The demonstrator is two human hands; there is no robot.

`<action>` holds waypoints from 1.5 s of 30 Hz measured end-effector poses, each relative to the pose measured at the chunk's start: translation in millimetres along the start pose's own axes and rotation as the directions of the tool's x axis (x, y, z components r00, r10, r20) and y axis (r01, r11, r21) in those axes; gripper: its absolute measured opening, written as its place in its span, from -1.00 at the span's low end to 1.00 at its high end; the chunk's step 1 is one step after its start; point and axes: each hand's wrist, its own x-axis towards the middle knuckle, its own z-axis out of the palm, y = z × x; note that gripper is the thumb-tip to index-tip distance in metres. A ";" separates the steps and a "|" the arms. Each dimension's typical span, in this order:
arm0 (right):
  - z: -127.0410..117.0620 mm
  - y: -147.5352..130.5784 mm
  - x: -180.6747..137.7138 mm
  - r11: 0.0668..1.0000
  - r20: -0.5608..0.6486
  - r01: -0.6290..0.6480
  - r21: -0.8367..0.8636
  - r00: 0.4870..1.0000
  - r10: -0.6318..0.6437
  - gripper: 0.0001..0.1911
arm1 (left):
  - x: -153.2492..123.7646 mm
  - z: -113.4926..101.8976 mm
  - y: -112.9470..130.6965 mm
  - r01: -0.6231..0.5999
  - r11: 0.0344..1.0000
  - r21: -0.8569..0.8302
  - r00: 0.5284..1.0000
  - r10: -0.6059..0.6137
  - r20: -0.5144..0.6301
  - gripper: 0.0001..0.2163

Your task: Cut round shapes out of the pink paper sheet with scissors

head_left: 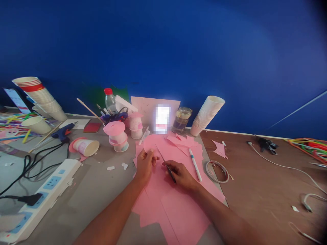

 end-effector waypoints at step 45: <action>3.6 -0.8 1.1 0.999 -0.034 0.019 -0.032 0.999 -0.020 -0.72 | 0.4 -1.2 1.7 -0.009 0.999 -0.046 1.000 0.009 -0.015 -0.55</action>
